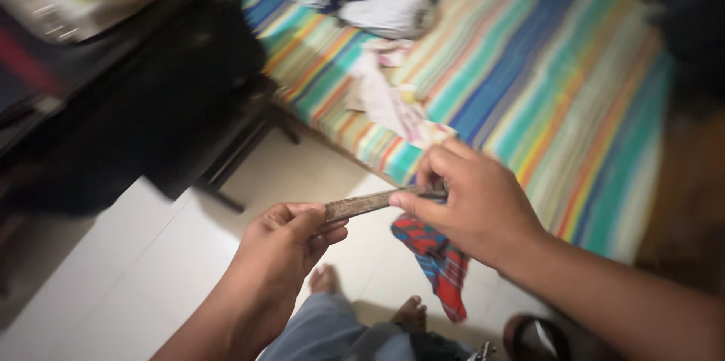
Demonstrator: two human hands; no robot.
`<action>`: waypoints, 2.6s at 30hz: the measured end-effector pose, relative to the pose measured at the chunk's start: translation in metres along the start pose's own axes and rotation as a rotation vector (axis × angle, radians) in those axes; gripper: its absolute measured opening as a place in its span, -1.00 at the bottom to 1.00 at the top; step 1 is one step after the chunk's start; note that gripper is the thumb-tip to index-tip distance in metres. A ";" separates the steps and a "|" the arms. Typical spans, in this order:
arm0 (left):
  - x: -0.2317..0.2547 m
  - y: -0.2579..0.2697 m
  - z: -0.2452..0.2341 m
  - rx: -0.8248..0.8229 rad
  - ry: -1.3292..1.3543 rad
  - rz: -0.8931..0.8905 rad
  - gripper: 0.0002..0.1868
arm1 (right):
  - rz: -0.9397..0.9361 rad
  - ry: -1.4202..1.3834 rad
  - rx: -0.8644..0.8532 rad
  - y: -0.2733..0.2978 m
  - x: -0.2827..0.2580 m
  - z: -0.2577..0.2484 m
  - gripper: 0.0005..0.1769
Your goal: The person packs various items into a black backpack. They place a small red dictionary, a wrench, a white earbud case, a black power bank, a paintbrush, and a white box into the bag. The person moves between a desk and the backpack to retrieve and pack these items.
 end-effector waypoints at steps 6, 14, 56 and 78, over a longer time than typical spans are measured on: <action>0.001 0.028 -0.086 0.162 0.204 -0.024 -0.80 | 0.669 -0.342 -0.900 0.037 -0.018 0.143 -0.14; -0.017 0.032 -0.197 0.094 0.211 -0.019 -0.69 | 0.719 -0.546 -0.795 -0.005 -0.124 0.240 -0.07; 0.151 -0.075 -0.695 0.591 0.129 -0.078 -0.58 | 0.333 -0.353 -1.251 -0.245 -0.558 0.619 -0.55; 0.381 -0.294 -0.942 0.177 -0.332 0.113 -0.62 | 0.755 -0.377 -0.812 -0.421 -0.628 0.771 -0.55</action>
Point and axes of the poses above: each hand's wrist, its own y-axis away from the middle knuckle, its own z-axis out of the palm, x = y × z, the point moved 9 cm from there along -y, towards the middle knuckle, and after that the axes turned 6 degrees about x, right-handed, at the moved point
